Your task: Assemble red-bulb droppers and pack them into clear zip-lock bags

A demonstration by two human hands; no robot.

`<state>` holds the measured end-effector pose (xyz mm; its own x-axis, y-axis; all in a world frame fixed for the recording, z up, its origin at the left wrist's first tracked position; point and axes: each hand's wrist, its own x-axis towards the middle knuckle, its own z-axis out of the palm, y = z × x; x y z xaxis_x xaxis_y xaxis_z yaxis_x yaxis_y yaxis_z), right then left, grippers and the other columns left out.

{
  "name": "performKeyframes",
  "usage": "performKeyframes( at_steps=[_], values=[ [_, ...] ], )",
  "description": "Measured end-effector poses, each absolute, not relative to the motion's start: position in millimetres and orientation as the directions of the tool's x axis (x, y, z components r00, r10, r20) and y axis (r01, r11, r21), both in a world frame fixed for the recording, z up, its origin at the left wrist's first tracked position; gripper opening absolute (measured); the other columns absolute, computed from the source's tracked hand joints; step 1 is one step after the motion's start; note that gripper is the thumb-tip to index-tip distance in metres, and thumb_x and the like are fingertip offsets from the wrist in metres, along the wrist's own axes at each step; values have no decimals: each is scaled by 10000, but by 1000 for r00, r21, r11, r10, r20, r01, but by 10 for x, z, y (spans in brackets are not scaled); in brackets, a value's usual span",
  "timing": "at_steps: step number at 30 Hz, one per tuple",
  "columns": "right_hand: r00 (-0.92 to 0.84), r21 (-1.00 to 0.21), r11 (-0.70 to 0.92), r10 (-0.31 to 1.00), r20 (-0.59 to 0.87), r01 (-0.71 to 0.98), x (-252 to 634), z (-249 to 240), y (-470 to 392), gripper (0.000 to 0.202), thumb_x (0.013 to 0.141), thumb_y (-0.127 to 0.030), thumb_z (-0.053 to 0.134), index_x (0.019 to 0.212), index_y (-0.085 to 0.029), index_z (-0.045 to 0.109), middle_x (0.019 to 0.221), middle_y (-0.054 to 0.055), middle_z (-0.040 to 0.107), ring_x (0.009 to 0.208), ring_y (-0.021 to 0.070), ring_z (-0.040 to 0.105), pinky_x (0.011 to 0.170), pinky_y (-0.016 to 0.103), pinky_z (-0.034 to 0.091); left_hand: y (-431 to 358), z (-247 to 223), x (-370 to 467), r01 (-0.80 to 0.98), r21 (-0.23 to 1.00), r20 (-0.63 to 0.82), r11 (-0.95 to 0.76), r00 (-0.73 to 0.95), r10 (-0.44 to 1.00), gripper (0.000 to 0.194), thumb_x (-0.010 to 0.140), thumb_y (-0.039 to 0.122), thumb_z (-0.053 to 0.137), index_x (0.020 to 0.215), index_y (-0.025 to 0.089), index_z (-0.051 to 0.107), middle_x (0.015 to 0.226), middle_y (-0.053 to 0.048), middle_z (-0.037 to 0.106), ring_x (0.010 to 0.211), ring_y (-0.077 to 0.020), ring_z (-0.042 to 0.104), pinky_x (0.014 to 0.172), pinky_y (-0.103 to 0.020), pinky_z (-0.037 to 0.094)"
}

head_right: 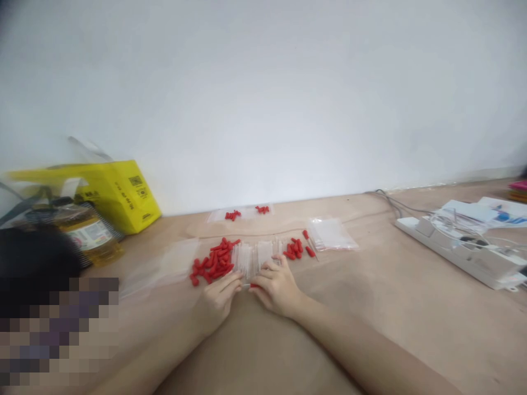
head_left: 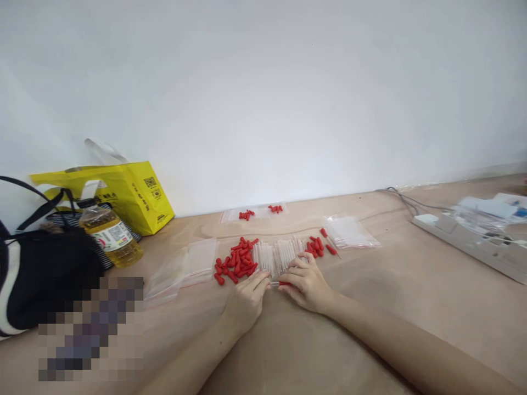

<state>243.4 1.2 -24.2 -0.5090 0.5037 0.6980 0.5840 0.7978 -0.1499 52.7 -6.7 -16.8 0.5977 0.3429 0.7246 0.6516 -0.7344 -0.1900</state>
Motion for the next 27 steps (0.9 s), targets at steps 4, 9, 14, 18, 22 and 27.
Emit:
performKeyframes(
  at_steps=[4,9,14,18,22,27],
  values=[
    [-503,-170,799,511,697,576,2386,-247,18,129,807,-265,497,771,-196,600,621,-11,607,735,137,496,857,380,219,-57,-190,545,654,-171,736,-737,582,346,285,869,124,308,847,119,592,829,-72,676,780,-164,650,743,-265,544],
    [-511,-208,799,535,673,564,2394,-234,30,128,808,-272,503,790,-205,610,635,-8,614,752,144,497,856,391,223,-58,-180,552,649,-156,720,-745,591,364,285,860,103,305,850,117,590,822,-68,676,765,-163,650,734,-266,543],
    [-406,-503,700,709,576,507,2428,-184,29,195,744,-361,586,862,-207,613,741,27,628,777,168,521,818,388,304,-83,-162,534,666,-24,737,-746,516,437,201,847,149,391,870,142,591,878,-66,672,799,-160,643,695,-253,545],
    [-262,-922,376,902,342,93,2289,-201,-30,313,679,-447,620,828,-176,572,756,33,614,687,146,552,646,287,415,-136,-111,577,649,164,741,-743,416,527,150,826,161,449,839,171,598,865,-40,672,813,-138,631,776,-268,518],
    [-198,-948,267,933,299,-174,2158,-186,-22,348,668,-436,620,890,-191,512,677,-12,574,637,122,547,628,263,427,-167,-54,602,608,215,720,-764,430,545,150,817,174,465,879,180,601,881,-35,672,880,-154,606,867,-339,470],
    [-26,-942,313,950,312,117,2645,117,372,450,748,-380,521,1124,-181,372,665,-18,580,641,133,568,578,239,423,-139,-81,537,661,194,666,-725,454,592,183,777,227,519,936,190,603,966,-63,643,1027,-225,523,878,-431,430]
  ],
)
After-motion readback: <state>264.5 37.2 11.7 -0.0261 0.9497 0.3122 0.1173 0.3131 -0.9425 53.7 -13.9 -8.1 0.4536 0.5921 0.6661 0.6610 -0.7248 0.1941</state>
